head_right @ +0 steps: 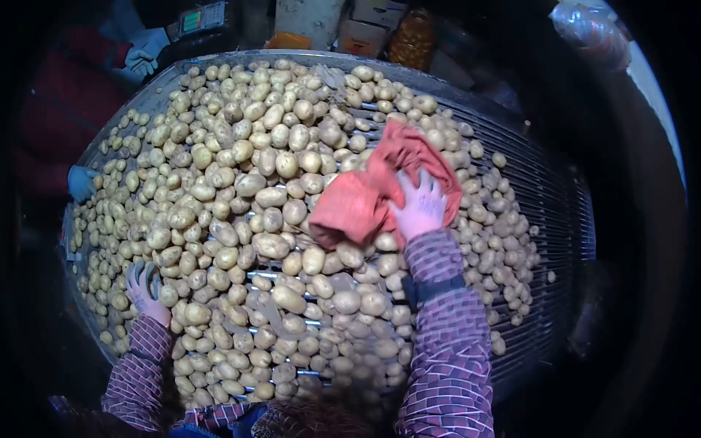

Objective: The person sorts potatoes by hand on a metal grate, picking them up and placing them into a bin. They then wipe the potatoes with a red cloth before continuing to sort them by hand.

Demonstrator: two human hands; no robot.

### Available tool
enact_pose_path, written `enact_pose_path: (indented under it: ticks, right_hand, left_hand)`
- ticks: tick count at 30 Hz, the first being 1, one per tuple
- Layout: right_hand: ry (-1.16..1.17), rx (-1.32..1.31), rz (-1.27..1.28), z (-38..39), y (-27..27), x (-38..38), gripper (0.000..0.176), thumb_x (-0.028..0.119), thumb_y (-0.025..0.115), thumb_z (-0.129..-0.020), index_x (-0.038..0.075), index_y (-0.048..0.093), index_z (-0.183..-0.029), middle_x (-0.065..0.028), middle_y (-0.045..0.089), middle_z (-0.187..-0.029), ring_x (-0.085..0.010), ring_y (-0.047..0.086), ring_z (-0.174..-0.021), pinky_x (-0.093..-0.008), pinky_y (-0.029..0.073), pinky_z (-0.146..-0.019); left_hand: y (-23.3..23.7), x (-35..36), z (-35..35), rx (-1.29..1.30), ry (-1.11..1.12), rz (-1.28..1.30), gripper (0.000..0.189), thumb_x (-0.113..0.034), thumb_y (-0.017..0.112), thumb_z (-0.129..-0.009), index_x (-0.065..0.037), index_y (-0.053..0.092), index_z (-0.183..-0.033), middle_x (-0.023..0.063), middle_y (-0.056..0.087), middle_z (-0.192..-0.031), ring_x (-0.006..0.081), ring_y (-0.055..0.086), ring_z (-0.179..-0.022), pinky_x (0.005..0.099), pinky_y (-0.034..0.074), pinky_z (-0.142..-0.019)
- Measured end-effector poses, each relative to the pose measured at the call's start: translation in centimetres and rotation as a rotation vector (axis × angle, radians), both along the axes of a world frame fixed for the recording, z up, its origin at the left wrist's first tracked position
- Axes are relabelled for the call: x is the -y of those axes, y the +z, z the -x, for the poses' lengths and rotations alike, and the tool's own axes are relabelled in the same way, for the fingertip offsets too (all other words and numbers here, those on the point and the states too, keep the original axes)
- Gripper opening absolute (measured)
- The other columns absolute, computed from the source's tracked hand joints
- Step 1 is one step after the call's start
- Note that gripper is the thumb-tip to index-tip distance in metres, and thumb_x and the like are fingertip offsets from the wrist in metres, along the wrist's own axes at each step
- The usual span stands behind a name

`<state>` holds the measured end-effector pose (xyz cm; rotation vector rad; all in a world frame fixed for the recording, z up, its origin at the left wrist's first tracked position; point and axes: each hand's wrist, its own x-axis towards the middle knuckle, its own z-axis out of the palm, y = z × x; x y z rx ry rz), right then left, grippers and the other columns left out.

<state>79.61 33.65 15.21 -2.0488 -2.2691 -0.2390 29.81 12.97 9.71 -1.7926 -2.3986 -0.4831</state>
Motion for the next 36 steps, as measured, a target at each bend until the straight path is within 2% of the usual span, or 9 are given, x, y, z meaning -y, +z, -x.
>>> enact_pose_path:
  ticks: [10,13,18,19,20,26,30,34,36]
  right_hand:
    - [-0.425,0.084,0.076,-8.5,-1.6,-15.0,0.059,0.032,0.051,-0.085,0.028,0.031,-0.140,-0.0222,0.038,-0.137,-0.0401,0.039,-0.125,-0.0502,0.033,-0.103]
    - [-0.420,0.040,0.247,-5.5,-1.0,-14.8,0.060,0.047,0.049,-0.085,0.022,0.037,-0.138,-0.0207,0.041,-0.136,-0.0398,0.038,-0.126,-0.0472,0.033,-0.104]
    - [-0.078,0.079,0.192,0.3,-2.2,-6.8,0.060,0.049,0.046,-0.086,0.008,0.046,-0.130,-0.0200,0.045,-0.132,-0.0369,0.042,-0.123,-0.0447,0.032,-0.104]
    - [-0.038,0.118,0.511,4.1,2.2,-4.7,0.057,0.047,0.047,-0.085,0.008,0.048,-0.127,-0.0191,0.046,-0.131,-0.0358,0.045,-0.120,-0.0457,0.034,-0.102]
    - [0.213,0.030,0.067,4.5,-1.5,-1.7,0.052,0.045,0.049,-0.083,0.009,0.054,-0.120,-0.0187,0.049,-0.127,-0.0347,0.048,-0.115,-0.0471,0.038,-0.096]
    - [0.462,-0.347,0.240,14.7,2.5,12.7,0.045,0.042,0.064,-0.069,0.020,0.061,-0.108,-0.0128,0.051,-0.118,-0.0340,0.049,-0.107,-0.0498,0.041,-0.087]
    - [0.568,-0.148,0.351,11.6,4.6,18.3,0.048,0.039,0.072,-0.059,0.021,0.065,-0.103,-0.0123,0.050,-0.122,-0.0323,0.047,-0.113,-0.0494,0.037,-0.092]
    - [0.201,0.193,0.209,9.8,2.5,11.4,0.057,0.044,0.071,-0.063,0.025,0.057,-0.115,-0.0120,0.048,-0.122,-0.0316,0.045,-0.116,-0.0527,0.037,-0.092]
    - [0.045,0.004,0.039,9.3,-0.7,5.0,0.068,0.042,0.072,-0.065,0.026,0.050,-0.127,-0.0157,0.044,-0.129,-0.0344,0.042,-0.120,-0.0537,0.038,-0.093]
  left_hand:
    - [-0.1,-0.6,-0.4,0.036,-0.005,-0.014,0.030,-0.010,0.057,-0.082,-0.008,0.058,-0.112,0.0145,0.047,-0.125,0.0351,0.036,-0.125,0.0473,0.027,-0.104]
    - [0.2,-0.5,-0.1,0.013,-0.004,-0.002,0.030,-0.012,0.057,-0.082,-0.009,0.059,-0.112,0.0143,0.048,-0.124,0.0349,0.036,-0.124,0.0474,0.028,-0.103]
    - [0.4,-0.6,-0.3,0.026,-0.010,-0.045,0.027,-0.014,0.057,-0.084,-0.008,0.060,-0.110,0.0142,0.049,-0.122,0.0345,0.039,-0.122,0.0463,0.032,-0.102]
    - [0.4,-0.5,-0.2,0.019,-0.006,-0.037,0.026,-0.015,0.057,-0.085,-0.008,0.060,-0.110,0.0141,0.049,-0.122,0.0344,0.039,-0.122,0.0461,0.032,-0.102]
    - [0.2,-0.3,-0.1,0.013,-0.006,-0.023,0.026,-0.015,0.056,-0.085,-0.008,0.060,-0.110,0.0140,0.050,-0.122,0.0343,0.039,-0.122,0.0460,0.032,-0.101]
    - [-2.1,-0.3,0.9,-0.008,0.037,-0.054,0.026,-0.019,0.058,-0.084,-0.012,0.061,-0.109,0.0120,0.050,-0.121,0.0332,0.039,-0.122,0.0464,0.031,-0.101]
    - [-0.9,0.1,0.8,0.009,-0.014,-0.066,0.025,-0.021,0.059,-0.084,-0.015,0.061,-0.108,0.0112,0.050,-0.122,0.0336,0.039,-0.122,0.0477,0.032,-0.100]
    - [1.1,-0.1,0.2,0.110,-0.008,0.025,0.025,-0.023,0.058,-0.084,-0.015,0.060,-0.108,0.0119,0.049,-0.122,0.0355,0.038,-0.123,0.0478,0.032,-0.100]
    - [0.6,0.1,0.4,0.081,-0.005,0.025,0.028,-0.024,0.059,-0.082,-0.016,0.060,-0.108,0.0124,0.048,-0.123,0.0361,0.038,-0.122,0.0492,0.031,-0.099]
